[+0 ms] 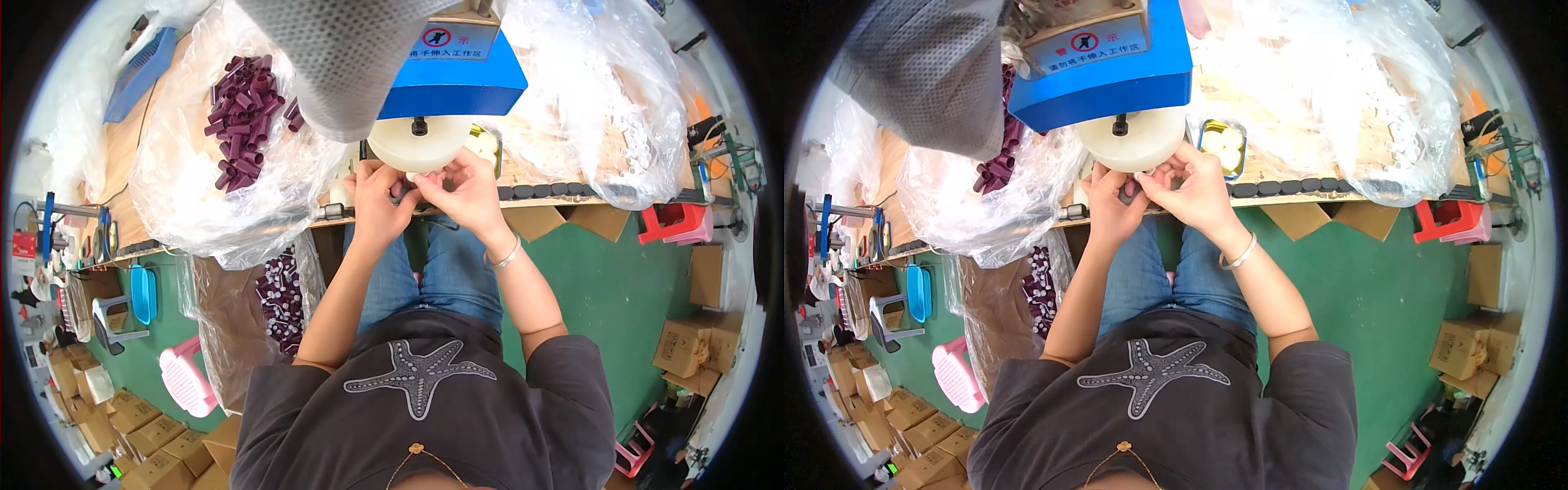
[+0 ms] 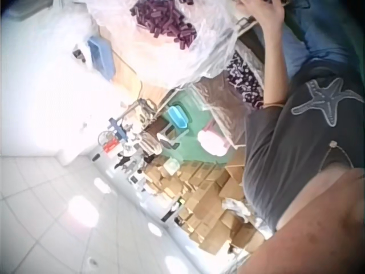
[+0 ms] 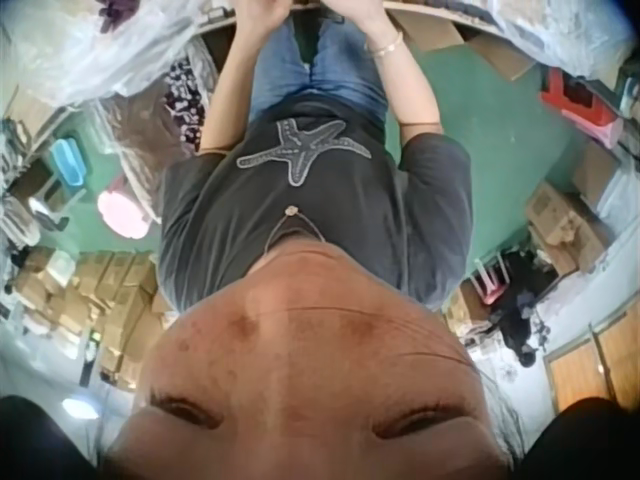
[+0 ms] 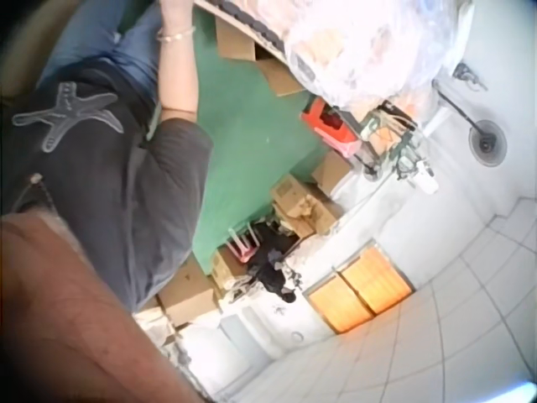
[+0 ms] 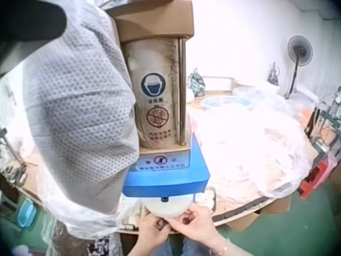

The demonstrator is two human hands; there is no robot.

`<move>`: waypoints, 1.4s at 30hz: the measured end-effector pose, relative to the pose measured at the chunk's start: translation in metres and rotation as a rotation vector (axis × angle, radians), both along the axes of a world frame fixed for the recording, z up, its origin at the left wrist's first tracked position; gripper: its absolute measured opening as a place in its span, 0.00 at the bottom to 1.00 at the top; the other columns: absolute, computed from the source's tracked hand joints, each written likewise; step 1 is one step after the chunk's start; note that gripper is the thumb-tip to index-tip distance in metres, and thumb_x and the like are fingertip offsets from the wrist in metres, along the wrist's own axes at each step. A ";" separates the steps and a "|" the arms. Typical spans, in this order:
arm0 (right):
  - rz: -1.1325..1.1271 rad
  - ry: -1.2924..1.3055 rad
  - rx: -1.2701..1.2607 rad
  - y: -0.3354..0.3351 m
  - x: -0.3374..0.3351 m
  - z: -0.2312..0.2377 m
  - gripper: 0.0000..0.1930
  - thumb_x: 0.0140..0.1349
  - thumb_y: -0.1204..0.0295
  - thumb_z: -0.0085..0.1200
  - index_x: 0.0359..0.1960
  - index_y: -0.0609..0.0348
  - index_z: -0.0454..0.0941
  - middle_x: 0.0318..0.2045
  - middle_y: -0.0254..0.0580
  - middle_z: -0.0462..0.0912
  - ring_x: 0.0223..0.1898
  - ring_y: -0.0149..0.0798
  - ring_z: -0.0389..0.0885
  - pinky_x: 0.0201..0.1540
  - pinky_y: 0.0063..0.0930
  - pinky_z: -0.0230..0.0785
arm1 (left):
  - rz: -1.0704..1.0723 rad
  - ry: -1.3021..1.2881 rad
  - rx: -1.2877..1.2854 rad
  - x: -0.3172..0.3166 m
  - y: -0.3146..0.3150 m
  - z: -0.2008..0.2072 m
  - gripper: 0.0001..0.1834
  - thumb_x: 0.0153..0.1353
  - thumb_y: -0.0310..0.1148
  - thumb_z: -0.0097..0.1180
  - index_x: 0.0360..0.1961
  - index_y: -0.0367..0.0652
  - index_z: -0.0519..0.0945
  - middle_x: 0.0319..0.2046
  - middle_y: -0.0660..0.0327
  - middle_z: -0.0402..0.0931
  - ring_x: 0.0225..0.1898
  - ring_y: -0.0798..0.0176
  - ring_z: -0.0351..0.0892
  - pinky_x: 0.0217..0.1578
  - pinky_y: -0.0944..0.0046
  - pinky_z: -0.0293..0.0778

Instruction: The person assembles cosmetic tubes by inserting white inner components into purple outer tubes, pressing them together using a tabletop press machine, and placing the assembled tubes into a container.

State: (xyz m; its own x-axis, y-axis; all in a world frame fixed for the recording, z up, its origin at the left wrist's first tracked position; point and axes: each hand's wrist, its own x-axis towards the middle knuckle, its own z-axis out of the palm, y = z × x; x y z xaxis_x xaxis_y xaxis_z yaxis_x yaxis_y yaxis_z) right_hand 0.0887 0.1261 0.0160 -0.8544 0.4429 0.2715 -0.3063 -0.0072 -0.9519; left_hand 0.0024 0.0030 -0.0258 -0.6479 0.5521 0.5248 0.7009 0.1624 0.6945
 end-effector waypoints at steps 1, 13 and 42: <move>-0.029 -0.031 0.107 0.000 0.001 0.002 0.12 0.54 0.81 0.62 0.41 0.67 0.78 0.29 0.33 0.83 0.27 0.19 0.75 0.28 0.14 0.67 | 0.002 0.000 -0.001 0.001 0.000 0.001 0.12 0.42 0.29 0.67 0.31 0.48 0.80 0.19 0.72 0.67 0.39 0.64 0.69 0.43 0.56 0.52; -0.148 -0.148 0.181 -0.003 0.024 -0.018 0.26 0.50 0.79 0.67 0.53 0.66 0.75 0.37 0.36 0.84 0.22 0.17 0.62 0.25 0.12 0.62 | 0.048 0.087 -0.152 -0.001 -0.004 -0.003 0.17 0.41 0.41 0.72 0.31 0.46 0.82 0.26 0.69 0.74 0.42 0.59 0.69 0.43 0.54 0.52; -0.166 0.058 0.085 -0.007 0.055 0.002 0.18 0.61 0.80 0.57 0.53 0.65 0.76 0.28 0.35 0.80 0.28 0.21 0.73 0.33 0.14 0.66 | -0.255 0.152 -0.039 0.016 -0.014 0.039 0.15 0.52 0.28 0.63 0.43 0.40 0.79 0.35 0.58 0.78 0.36 0.53 0.76 0.39 0.57 0.64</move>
